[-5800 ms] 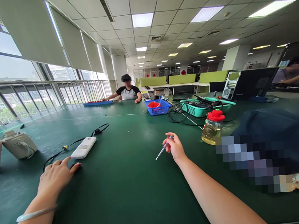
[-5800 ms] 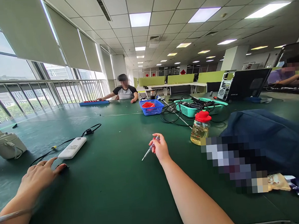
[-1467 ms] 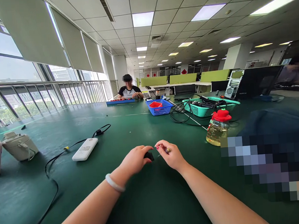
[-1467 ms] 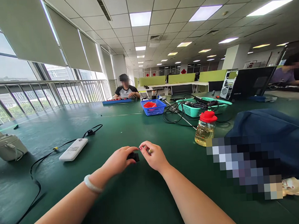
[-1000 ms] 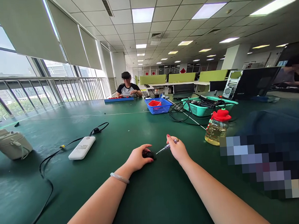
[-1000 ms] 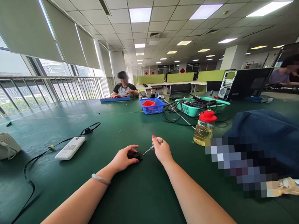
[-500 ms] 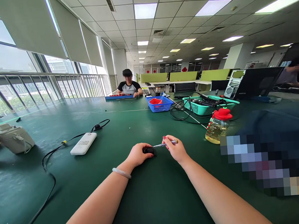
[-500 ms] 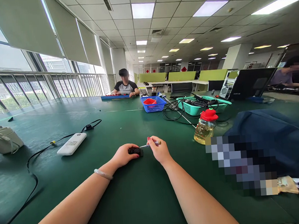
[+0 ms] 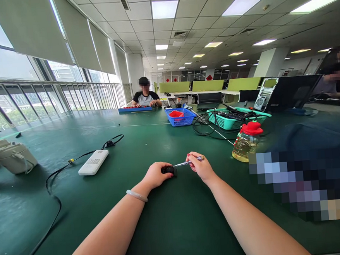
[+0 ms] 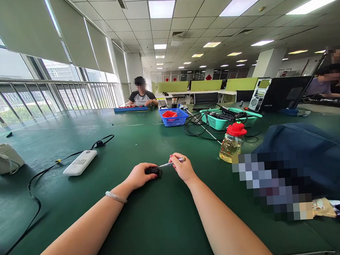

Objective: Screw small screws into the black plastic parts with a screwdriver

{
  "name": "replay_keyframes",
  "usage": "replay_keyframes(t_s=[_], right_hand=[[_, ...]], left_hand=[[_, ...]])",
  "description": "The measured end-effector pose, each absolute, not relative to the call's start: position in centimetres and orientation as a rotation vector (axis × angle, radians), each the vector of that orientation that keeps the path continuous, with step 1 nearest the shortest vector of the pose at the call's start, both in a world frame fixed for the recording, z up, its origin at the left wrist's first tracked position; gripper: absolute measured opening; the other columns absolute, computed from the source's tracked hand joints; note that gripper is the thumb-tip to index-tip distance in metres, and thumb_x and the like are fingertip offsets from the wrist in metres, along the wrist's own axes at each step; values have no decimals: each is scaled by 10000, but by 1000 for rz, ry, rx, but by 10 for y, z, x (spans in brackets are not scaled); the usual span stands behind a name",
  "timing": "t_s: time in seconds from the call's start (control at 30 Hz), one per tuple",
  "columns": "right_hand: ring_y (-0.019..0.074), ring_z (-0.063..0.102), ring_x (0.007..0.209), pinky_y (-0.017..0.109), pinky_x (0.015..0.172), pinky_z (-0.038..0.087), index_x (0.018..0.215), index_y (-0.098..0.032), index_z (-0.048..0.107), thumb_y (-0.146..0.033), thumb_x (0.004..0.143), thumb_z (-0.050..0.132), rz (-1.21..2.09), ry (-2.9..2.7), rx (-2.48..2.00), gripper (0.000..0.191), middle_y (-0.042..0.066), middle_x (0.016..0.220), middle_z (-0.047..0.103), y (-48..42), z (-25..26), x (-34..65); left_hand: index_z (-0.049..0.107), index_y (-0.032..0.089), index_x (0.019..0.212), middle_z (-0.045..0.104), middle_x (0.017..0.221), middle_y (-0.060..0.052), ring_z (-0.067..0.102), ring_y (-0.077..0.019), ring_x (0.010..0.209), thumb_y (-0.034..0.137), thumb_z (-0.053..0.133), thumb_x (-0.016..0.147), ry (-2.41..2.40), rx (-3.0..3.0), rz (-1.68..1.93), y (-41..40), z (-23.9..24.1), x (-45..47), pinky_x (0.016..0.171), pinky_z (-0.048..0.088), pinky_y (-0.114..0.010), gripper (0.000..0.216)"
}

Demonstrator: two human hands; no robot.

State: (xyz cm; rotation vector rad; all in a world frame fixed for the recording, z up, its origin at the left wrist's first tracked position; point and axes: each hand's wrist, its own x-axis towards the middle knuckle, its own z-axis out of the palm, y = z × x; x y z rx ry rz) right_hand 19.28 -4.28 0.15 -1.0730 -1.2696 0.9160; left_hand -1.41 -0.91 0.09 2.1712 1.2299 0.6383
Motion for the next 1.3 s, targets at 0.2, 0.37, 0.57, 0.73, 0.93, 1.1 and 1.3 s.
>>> replay_keyframes(t_s=[0.2,0.37,0.57,0.73,0.93,1.1,1.3], right_hand=[[69,336,384,211,378,263,613,-201,581,-498,762,643,1079,-1261,-1032,338,-59,480,431,-39,0,201],[69,407,415,202,403,315,632,-174,599,-499,710,730,1229,-1381,-1023,359,-44,503,509,-42,5,214],[55,398,394,189,382,314,619,-161,606,-549,647,781,1270,-1210,-1026,427,-41,477,521,-40,0,213],[55,372,341,198,346,309,612,-162,605,-626,641,767,1223,-987,-1104,493,-39,410,492,-36,-4,201],[54,334,309,202,307,279,602,-161,594,-645,669,747,1171,-840,-1213,512,-41,370,450,-35,0,197],[47,320,298,196,303,260,585,-152,598,-667,690,715,1151,-814,-1234,538,-45,358,431,-33,-2,199],[51,309,282,204,309,239,476,-169,532,-703,740,632,1165,-807,-1211,604,-32,329,399,-34,-1,202]], left_hand=[[736,219,1077,740,1062,-37,670,-236,968,272,709,705,1203,2187,633,-7,-1,-15,904,506,-321,377],[727,218,1103,736,1082,-34,665,-226,979,248,699,706,1170,2207,617,-6,-1,-16,913,497,-312,399],[734,228,1080,739,1060,-23,670,-227,965,262,694,711,1171,2233,600,-8,1,-16,894,509,-305,373],[737,230,1065,738,1068,-23,670,-233,981,276,706,702,1197,2207,610,-8,1,-16,895,515,-301,368],[728,220,1083,739,1067,-30,669,-229,974,269,707,703,1167,2239,609,-7,-1,-16,904,510,-313,384],[704,224,1137,737,1070,-29,665,-216,948,263,722,700,1127,2244,591,-9,0,-17,897,502,-316,439],[717,268,1128,711,988,-37,583,-250,1045,319,753,705,1044,2406,514,-20,4,-18,911,464,-340,427]])
